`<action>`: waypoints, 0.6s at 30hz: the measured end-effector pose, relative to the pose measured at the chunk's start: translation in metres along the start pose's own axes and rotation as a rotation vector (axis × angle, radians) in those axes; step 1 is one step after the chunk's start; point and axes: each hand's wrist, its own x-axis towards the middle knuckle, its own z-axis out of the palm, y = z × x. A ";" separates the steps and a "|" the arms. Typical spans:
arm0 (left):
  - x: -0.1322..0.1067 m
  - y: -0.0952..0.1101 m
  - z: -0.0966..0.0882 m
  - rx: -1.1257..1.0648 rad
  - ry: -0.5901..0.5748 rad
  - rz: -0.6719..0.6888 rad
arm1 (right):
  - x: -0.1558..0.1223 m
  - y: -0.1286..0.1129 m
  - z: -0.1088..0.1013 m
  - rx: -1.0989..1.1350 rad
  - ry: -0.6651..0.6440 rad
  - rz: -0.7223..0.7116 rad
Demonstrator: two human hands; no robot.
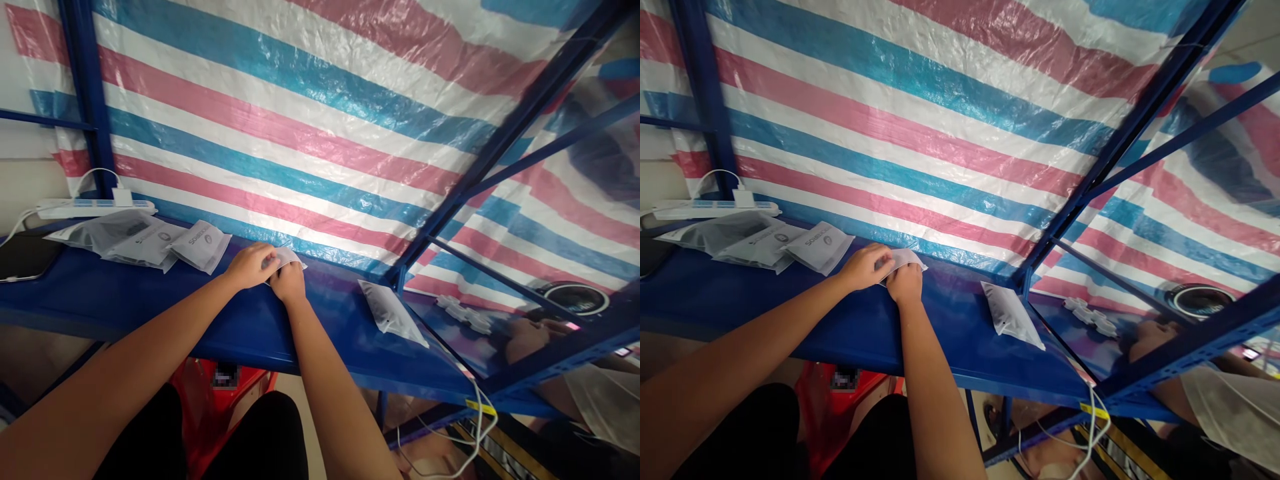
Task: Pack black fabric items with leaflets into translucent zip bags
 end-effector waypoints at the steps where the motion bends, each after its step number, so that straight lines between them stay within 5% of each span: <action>1: 0.001 -0.007 0.002 0.013 0.061 -0.048 | 0.000 -0.001 -0.001 -0.010 0.030 0.024; 3: 0.003 -0.024 0.007 0.037 0.102 -0.214 | 0.000 -0.001 -0.002 -0.017 0.078 0.093; 6: 0.002 -0.043 0.013 -0.013 -0.106 -0.402 | 0.000 -0.002 -0.005 0.016 0.106 0.235; 9: 0.000 -0.045 0.015 0.004 -0.237 -0.430 | 0.001 -0.001 -0.008 0.042 0.099 0.372; 18: -0.002 -0.037 0.011 0.056 -0.225 -0.437 | 0.011 0.007 -0.021 0.248 -0.043 0.597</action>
